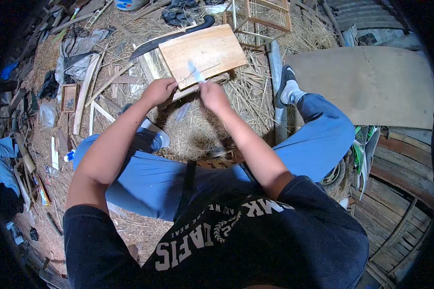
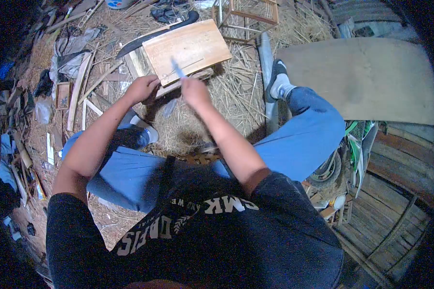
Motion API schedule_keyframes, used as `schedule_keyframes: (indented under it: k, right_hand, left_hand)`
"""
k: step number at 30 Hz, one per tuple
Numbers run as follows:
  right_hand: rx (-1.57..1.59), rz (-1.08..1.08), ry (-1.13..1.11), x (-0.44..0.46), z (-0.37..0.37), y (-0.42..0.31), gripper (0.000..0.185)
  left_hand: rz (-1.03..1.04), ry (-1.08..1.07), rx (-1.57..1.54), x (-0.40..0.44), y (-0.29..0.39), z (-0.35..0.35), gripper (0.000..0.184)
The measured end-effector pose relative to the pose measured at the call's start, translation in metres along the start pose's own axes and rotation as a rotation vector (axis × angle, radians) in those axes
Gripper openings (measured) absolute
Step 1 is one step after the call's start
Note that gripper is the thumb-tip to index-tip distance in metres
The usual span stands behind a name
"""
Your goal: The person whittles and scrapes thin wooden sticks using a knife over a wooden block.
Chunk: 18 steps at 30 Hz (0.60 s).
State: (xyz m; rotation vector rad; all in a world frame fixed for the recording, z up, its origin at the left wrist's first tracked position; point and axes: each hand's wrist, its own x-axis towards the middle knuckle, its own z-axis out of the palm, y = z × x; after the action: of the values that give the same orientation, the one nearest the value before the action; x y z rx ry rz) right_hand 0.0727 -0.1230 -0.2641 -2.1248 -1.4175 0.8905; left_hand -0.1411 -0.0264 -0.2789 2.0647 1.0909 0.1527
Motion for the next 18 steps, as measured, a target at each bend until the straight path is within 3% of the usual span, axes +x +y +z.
schedule_keyframes:
  k: [6, 9, 11, 18]
  right_hand:
    - [0.021, -0.016, 0.258, 0.056, -0.021, 0.073, 0.048]
    - [0.086, 0.154, 0.089, 0.061, -0.027, 0.079, 0.042]
    - [0.426, 0.345, -0.108, 0.041, -0.044, 0.052, 0.032]
    - [0.638, 0.289, -0.252, 0.028, -0.046, 0.048, 0.034]
  left_hand:
    - [-0.023, 0.034, -0.020, -0.003, 0.002, 0.002, 0.032]
    - [-0.023, 0.039, -0.032, -0.004, 0.002, 0.002, 0.031]
    - [-0.042, 0.033, -0.030, -0.003, 0.001, 0.003, 0.030]
    - [-0.035, -0.102, -0.118, 0.001, 0.001, -0.005, 0.031]
